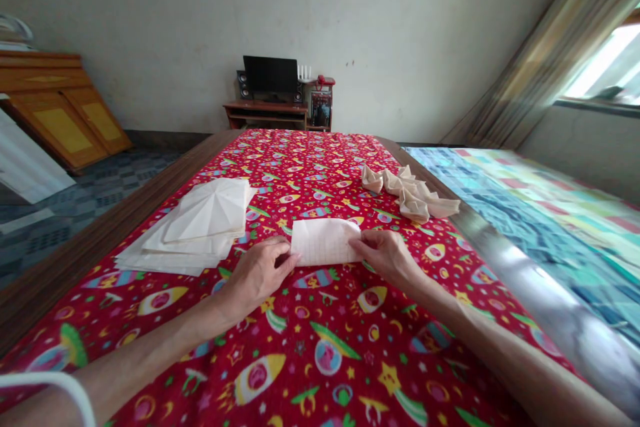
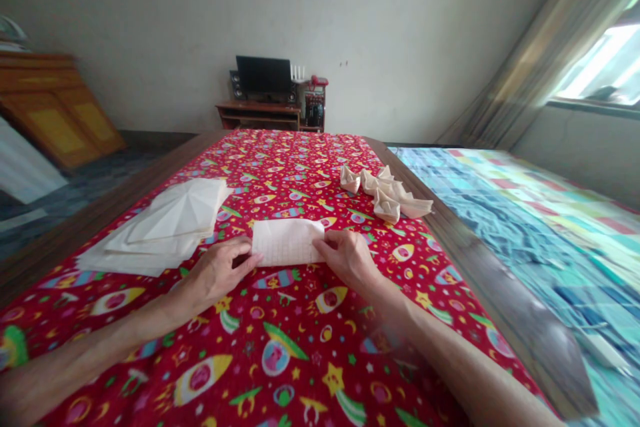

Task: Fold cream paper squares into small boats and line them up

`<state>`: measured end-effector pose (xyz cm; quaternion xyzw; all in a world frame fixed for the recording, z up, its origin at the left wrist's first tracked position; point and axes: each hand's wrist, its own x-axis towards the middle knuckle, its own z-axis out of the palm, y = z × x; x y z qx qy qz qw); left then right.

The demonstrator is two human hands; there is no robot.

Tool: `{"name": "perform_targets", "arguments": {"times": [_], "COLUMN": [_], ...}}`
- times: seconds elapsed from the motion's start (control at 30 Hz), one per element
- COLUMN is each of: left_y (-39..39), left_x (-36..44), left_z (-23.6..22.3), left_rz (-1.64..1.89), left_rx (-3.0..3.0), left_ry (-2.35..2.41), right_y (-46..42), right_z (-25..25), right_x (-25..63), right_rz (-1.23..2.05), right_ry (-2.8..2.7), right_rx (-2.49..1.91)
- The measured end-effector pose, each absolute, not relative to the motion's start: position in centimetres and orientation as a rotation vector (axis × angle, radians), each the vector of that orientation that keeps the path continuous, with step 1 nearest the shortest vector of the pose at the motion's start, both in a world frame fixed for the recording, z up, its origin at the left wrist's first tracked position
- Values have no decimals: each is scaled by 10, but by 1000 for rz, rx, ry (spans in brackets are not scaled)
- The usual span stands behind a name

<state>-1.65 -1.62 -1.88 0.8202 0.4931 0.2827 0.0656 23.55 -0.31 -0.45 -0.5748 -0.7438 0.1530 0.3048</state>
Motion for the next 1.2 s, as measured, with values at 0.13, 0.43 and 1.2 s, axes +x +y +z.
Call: {"name": "perform_targets", "arguments": {"times": [0.13, 0.43, 1.2], "left_y": [-15, -8, 4], "left_x": [-13, -8, -9], "left_z": [-16, -4, -9], "left_rz": [731, 563, 490], "left_rx": [2506, 2515, 2508], "left_ry": [1581, 1679, 1717], "right_y": [10, 12, 3], "right_z": [-5, -9, -9], "right_x": [229, 227, 224], "right_rz": [388, 215, -22], "right_ry": [-1941, -2052, -2110], "right_rx": [-1610, -1727, -1785]}}
